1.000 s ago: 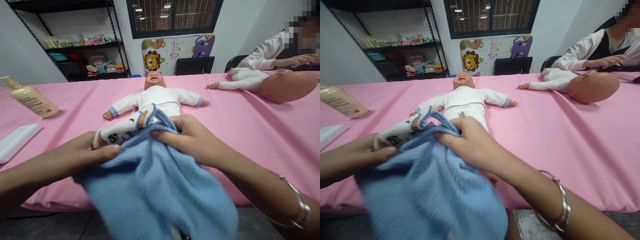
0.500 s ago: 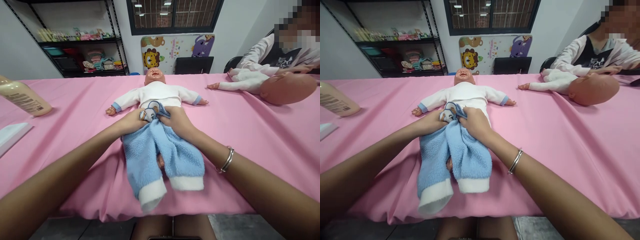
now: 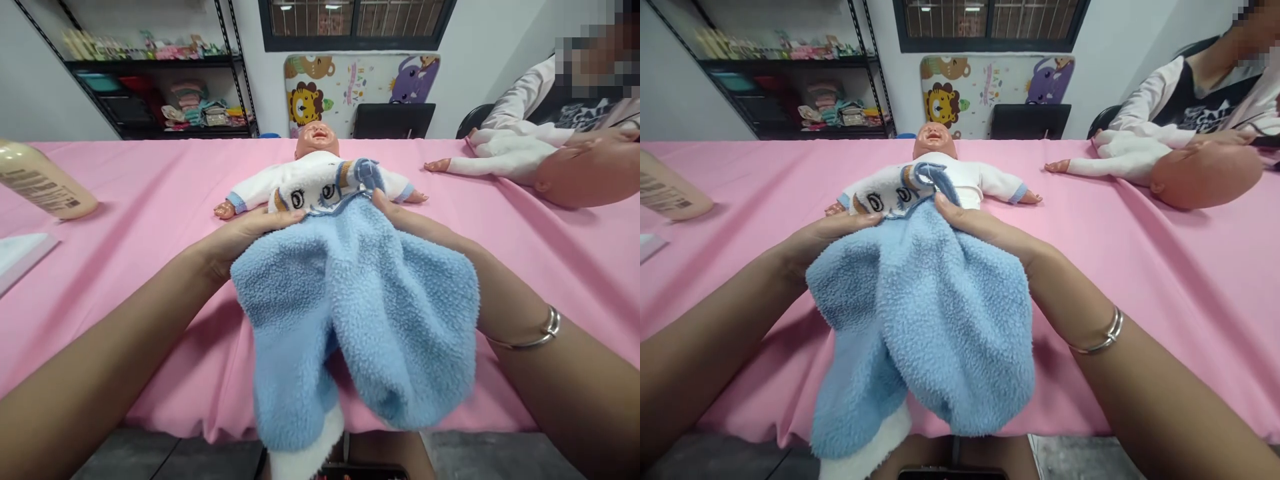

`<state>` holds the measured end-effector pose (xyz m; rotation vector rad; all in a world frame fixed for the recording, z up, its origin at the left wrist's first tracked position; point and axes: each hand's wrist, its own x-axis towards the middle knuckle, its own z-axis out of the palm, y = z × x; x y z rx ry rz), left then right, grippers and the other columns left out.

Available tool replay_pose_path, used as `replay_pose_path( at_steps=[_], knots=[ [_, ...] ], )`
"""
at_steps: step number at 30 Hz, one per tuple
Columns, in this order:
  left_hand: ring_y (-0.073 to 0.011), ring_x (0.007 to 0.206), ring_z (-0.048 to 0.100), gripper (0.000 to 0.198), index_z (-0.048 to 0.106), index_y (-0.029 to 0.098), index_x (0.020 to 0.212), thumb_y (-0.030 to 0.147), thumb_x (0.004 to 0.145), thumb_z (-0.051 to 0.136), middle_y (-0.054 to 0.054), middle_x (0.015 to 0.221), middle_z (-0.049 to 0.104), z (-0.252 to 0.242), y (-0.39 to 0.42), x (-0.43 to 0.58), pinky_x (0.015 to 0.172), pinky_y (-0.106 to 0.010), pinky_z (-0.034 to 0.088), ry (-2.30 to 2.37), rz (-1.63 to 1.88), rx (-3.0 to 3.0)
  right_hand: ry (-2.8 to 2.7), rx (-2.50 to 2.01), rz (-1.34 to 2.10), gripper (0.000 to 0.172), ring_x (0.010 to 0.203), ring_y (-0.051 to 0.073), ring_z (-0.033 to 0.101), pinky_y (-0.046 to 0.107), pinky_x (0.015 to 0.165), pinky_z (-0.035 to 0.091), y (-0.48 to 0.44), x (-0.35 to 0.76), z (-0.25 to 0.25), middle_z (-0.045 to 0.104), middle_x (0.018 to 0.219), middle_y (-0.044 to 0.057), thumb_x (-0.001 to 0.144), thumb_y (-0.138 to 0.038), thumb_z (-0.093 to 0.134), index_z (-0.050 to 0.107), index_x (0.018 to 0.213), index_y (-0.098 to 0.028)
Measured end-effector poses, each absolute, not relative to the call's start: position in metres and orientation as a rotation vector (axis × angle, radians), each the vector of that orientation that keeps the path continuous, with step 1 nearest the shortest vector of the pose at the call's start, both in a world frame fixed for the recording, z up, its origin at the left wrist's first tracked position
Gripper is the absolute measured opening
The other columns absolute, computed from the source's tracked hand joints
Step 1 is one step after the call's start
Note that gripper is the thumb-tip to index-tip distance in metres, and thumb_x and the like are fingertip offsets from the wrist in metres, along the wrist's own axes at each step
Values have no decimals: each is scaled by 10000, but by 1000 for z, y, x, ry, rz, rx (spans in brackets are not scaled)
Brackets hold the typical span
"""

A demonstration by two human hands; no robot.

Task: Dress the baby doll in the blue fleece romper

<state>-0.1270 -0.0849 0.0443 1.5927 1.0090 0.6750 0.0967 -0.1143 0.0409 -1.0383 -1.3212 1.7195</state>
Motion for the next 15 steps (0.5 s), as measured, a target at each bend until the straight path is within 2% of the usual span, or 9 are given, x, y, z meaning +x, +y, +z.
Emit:
replay_pose_path(
  at_steps=[5,9,12,15],
  knots=[
    [-310,1088,637,505,621,197,1221,374,749,646,-86,1025,717,45,-82,-133,937,-392,539,922,627,1501,-1234,-969,1829,368,1058,205,657,317,903,542,-112,103,36,713,984,26,892,-538,566,673,1033,-215],
    [-320,1085,638,624,587,205,1267,429,697,707,-95,1041,717,46,-80,-140,957,-403,531,881,556,1518,-1299,-965,1743,501,1081,251,640,384,904,540,-107,110,34,693,1069,73,868,-626,534,654,1113,-206],
    [-324,1096,630,677,576,201,1284,436,670,737,-98,1054,716,48,-82,-142,959,-403,526,863,541,1547,-1412,-985,1654,484,1052,250,643,376,888,542,-104,116,36,683,1086,77,813,-589,631,658,1099,-199],
    [-321,1081,635,624,605,211,1251,417,677,737,-83,1029,725,52,-87,-141,932,-402,538,900,466,1584,-1702,-1042,1700,397,987,244,657,351,859,547,-112,117,45,693,1038,67,704,-433,766,683,994,-175]
  ],
)
